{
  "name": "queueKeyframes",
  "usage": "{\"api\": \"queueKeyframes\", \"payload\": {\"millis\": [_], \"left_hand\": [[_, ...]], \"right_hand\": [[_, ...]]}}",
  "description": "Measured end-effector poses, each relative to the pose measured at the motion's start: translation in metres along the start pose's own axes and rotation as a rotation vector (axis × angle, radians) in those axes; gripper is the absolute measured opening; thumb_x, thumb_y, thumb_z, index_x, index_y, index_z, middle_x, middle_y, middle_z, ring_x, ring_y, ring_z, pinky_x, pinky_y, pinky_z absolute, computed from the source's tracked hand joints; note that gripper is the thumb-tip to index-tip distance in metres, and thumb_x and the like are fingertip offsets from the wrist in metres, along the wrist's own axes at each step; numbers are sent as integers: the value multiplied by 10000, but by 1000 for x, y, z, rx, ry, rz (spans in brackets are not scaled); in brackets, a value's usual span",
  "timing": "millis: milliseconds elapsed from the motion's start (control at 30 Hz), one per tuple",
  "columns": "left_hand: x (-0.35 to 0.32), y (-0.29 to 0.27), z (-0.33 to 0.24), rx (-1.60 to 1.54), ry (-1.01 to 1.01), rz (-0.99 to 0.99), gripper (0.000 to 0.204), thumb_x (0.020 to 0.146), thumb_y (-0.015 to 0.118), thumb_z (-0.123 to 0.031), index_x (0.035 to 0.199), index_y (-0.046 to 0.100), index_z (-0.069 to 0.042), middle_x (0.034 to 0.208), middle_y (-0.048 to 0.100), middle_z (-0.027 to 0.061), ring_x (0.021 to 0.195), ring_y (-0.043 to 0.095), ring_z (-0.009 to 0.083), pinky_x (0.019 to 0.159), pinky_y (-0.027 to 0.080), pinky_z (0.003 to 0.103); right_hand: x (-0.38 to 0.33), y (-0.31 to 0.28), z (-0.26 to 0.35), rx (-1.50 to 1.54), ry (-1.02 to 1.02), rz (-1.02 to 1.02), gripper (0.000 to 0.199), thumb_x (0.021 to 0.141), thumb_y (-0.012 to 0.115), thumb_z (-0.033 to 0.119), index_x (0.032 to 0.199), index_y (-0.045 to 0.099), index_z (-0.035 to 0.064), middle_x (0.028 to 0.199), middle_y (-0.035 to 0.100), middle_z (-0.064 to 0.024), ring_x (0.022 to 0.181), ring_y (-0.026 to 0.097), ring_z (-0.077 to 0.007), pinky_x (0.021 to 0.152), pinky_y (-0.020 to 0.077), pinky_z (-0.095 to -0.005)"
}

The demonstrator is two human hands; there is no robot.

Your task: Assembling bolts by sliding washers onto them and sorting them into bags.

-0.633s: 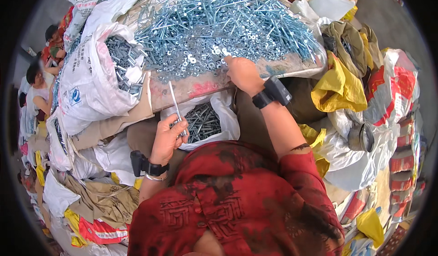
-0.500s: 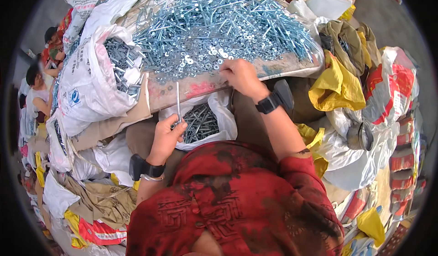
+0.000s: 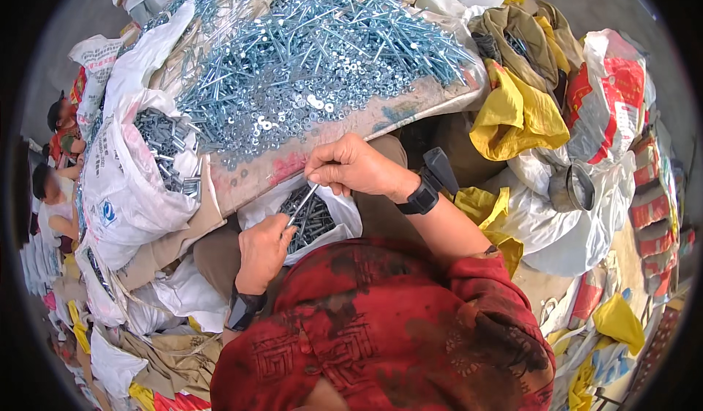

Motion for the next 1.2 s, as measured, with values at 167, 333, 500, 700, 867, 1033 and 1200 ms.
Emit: {"api": "queueKeyframes", "payload": {"millis": [167, 333, 500, 700, 867, 1033, 1200], "left_hand": [[6, 0, 2, 74, 50, -41, 169, 865, 679, -189, 838, 559, -74, 747, 578, 104, 680, 619, 324, 575, 462, 442], [14, 10, 7, -9, 86, -76, 162, 821, 714, -160, 857, 587, -67, 728, 581, 123, 666, 599, 348, 582, 441, 442], [29, 12, 10, -144, 133, -105, 118, 842, 703, -125, 881, 619, -51, 736, 592, 139, 657, 618, 298, 590, 453, 407], [5, 29, 54, -957, -428, 35, 192, 917, 674, -224, 927, 660, -32, 733, 637, -4, 587, 576, 72, 487, 446, 242], [25, 51, 43, -1105, -332, 65, 197, 900, 651, -212, 899, 625, -16, 671, 554, 1, 533, 540, 61, 475, 445, 253], [1, 37, 44, -1037, -337, 10, 207, 918, 619, -207, 854, 593, -12, 593, 518, 4, 487, 518, 68, 452, 416, 263], [-2, 27, 43, -994, -302, -18, 183, 910, 616, -179, 829, 583, -18, 550, 510, 18, 445, 501, 85, 429, 395, 285]], "right_hand": [[2, 6, -14, 172, -22, 84, 110, 929, 673, 133, 910, 690, 26, 651, 593, 19, 512, 558, -44, 460, 453, -202], [5, -4, -30, 250, 48, 21, 131, 929, 670, 146, 934, 691, 17, 669, 616, 5, 512, 573, -54, 467, 473, -198], [9, -4, -24, 463, 150, 81, 190, 910, 688, 171, 992, 688, 0, 724, 650, -25, 539, 593, -62, 485, 493, -192], [68, -89, -27, -1055, -104, -687, 229, 819, 694, 190, 957, 656, 11, 872, 667, -204, 765, 648, -375, 665, 516, -467], [58, -145, -92, -1570, 34, -557, 271, 857, 593, 157, 1099, 606, 36, 1018, 633, -216, 840, 653, -394, 691, 525, -492], [71, -109, -53, -1526, 44, -547, 180, 854, 576, 59, 1018, 562, -12, 995, 622, -246, 855, 646, -418, 719, 525, -493], [83, -112, -53, -1555, -25, -633, 200, 839, 621, 80, 996, 549, -20, 1000, 618, -263, 866, 651, -427, 719, 530, -494]]}}
Point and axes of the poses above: each hand's wrist, its own x-axis towards the middle knuckle, its own y-axis out of the palm, z = x × y, the point moved 7 cm from there along x, towards the middle knuckle
